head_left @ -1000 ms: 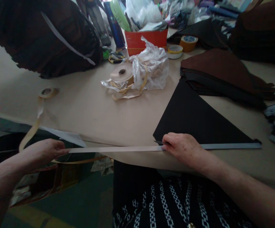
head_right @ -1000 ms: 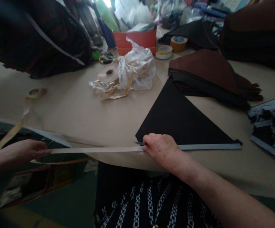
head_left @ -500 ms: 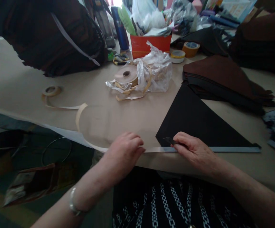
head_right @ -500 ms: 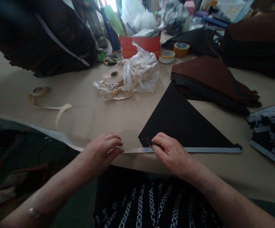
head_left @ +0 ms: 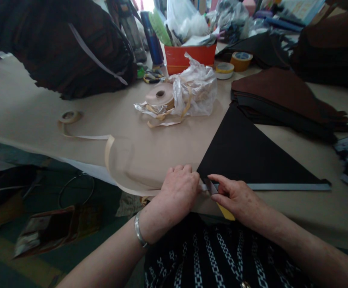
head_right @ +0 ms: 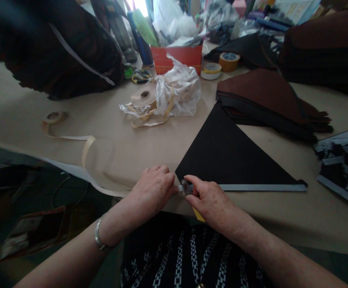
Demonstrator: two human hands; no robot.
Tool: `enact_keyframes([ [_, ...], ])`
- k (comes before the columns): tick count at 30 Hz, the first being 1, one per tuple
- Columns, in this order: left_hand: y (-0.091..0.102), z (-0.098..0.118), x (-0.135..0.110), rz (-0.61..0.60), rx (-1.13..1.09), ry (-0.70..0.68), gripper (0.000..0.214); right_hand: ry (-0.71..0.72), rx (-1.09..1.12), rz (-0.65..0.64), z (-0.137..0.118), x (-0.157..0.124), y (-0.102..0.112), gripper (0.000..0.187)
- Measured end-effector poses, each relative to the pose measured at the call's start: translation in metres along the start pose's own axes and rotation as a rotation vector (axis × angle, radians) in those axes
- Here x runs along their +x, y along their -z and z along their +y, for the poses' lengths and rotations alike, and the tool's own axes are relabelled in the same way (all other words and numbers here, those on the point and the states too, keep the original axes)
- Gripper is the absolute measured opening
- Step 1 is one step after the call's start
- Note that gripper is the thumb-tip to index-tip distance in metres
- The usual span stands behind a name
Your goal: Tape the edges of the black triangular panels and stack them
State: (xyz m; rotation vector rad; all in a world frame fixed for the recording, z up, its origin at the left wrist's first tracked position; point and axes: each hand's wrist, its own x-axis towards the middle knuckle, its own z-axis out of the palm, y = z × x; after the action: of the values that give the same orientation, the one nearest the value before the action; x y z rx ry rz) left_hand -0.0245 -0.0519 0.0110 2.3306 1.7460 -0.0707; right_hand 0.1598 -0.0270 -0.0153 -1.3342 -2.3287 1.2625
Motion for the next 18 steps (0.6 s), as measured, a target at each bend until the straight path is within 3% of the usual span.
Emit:
enact_keyframes([
  [10, 0.000, 0.001, 0.004, -0.012, -0.050, -0.006, 0.016, 0.061, -0.302, 0.025, 0.002, -0.001, -0.011, 0.040],
  [15, 0.002, 0.021, -0.005, -0.053, -0.217, -0.117, 0.013, 0.092, -0.376, 0.020, -0.003, -0.001, -0.013, 0.030],
  [18, 0.005, 0.026, -0.011, -0.001, -0.444, -0.129, 0.015, 0.110, -0.335, 0.010, -0.006, -0.003, -0.013, 0.034],
])
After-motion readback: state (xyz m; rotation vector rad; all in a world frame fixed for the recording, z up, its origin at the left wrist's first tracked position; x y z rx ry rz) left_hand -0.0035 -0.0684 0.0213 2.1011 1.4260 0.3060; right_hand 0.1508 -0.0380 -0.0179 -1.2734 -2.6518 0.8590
